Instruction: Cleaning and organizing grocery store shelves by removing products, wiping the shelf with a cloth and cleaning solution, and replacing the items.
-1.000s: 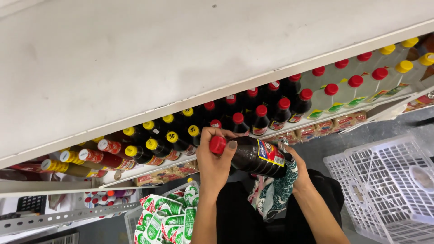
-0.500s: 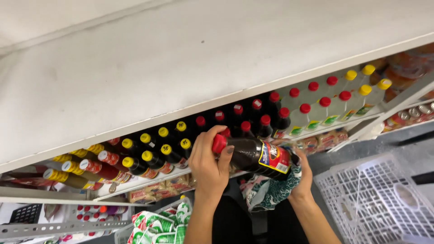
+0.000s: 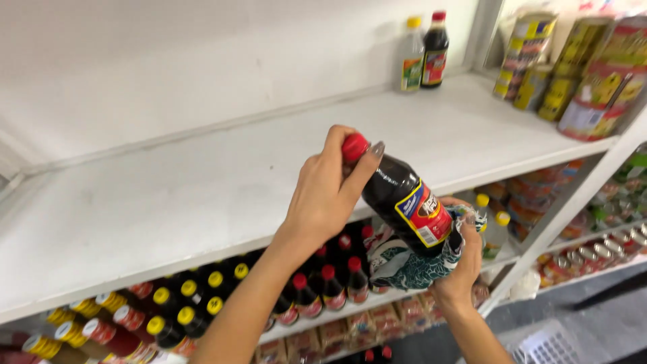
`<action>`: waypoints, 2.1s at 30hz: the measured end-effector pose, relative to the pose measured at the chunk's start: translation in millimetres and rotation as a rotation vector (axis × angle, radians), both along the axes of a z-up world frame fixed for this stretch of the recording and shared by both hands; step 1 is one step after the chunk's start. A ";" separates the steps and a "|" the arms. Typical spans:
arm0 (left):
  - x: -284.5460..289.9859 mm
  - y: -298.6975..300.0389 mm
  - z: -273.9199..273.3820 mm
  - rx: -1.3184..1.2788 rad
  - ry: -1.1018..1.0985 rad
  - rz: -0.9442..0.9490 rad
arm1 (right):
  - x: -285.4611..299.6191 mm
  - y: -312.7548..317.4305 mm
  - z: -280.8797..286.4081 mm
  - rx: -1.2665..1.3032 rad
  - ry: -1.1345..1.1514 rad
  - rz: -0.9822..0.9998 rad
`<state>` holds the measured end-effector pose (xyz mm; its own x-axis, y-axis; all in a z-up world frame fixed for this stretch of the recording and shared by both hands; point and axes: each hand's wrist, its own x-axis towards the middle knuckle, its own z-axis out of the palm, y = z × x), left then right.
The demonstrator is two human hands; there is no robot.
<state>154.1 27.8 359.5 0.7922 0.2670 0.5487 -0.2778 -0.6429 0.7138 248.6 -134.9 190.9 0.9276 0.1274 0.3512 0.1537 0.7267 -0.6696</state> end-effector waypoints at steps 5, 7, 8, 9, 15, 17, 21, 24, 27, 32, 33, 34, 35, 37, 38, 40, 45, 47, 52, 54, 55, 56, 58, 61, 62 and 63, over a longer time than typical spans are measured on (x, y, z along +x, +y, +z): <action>74.4 -3.3 44.7 0.190 0.053 -0.009 | 65.3 -16.7 36.6 -0.218 -0.251 -0.208; 108.6 -1.6 53.8 0.210 0.032 -0.069 | 94.0 -23.0 50.3 -0.298 -0.374 -0.290; 128.8 0.7 56.1 0.265 -0.003 -0.088 | 109.1 -25.3 57.0 -0.400 -0.438 -0.353; 148.1 2.1 56.5 0.318 -0.028 -0.107 | 121.6 -28.7 61.2 -0.505 -0.492 -0.415; 259.1 16.4 58.8 0.506 -0.291 -0.215 | 191.3 -28.0 85.7 -0.859 -0.510 -0.457; 270.7 7.2 72.6 0.505 -0.181 -0.149 | 223.4 -30.2 82.4 -0.923 -0.514 -0.414; 325.1 18.7 61.7 0.472 -0.181 -0.045 | 261.5 -34.9 65.4 -1.129 -0.501 -0.164; 348.6 16.3 59.9 0.449 -0.107 0.054 | 251.3 -37.6 75.3 -1.234 -0.396 0.001; 392.9 27.7 49.1 0.526 -0.081 0.122 | 241.4 -39.4 79.2 -1.219 -0.418 0.054; 453.8 39.2 30.0 0.462 -0.074 0.124 | 232.8 -40.3 88.4 -1.315 -0.471 0.059; 464.5 43.3 26.2 0.468 -0.072 0.139 | 229.9 -40.2 91.7 -1.367 -0.484 0.044; 470.6 43.2 25.1 0.459 -0.071 0.145 | 229.9 -40.1 94.5 -1.376 -0.489 0.050; 476.4 42.9 22.9 0.488 -0.012 0.157 | 228.6 -39.5 96.0 -1.385 -0.498 0.033; 491.3 44.8 15.4 0.516 0.059 0.168 | 226.8 -39.1 95.6 -1.394 -0.502 0.027; 500.1 47.0 10.0 0.509 0.030 0.164 | 225.9 -39.3 93.9 -1.395 -0.504 0.020; 517.6 49.7 9.0 0.508 -0.009 0.157 | 226.2 -39.6 96.4 -1.392 -0.511 0.000; 524.5 41.6 12.7 0.517 0.067 0.159 | 226.1 -39.8 93.2 -1.433 -0.525 -0.073; 532.6 42.0 8.2 0.499 0.063 0.146 | 225.3 -39.4 94.5 -1.436 -0.530 -0.076; 562.9 47.9 -7.0 0.544 0.045 0.117 | 225.8 -37.6 94.7 -1.474 -0.503 -0.083; 546.4 36.3 -3.4 0.533 0.080 0.131 | 226.3 -38.7 88.3 -1.460 -0.548 -0.129; 549.4 34.1 -4.0 0.531 0.082 0.126 | 226.9 -39.5 86.7 -1.463 -0.543 -0.130; 552.2 31.9 -4.5 0.593 0.068 0.167 | 227.3 -40.1 85.3 -1.440 -0.567 -0.153; 550.7 26.4 0.2 0.648 0.055 0.216 | 229.5 -40.9 82.4 -1.420 -0.598 -0.171; 547.9 15.4 8.3 0.683 0.239 0.257 | 232.2 -41.1 78.5 -1.446 -0.554 -0.124; 551.0 14.8 7.9 0.692 0.244 0.283 | 232.3 -40.6 79.6 -1.450 -0.540 -0.094; 554.9 11.8 5.7 0.703 0.250 0.301 | 231.5 -41.3 79.7 -1.457 -0.518 -0.066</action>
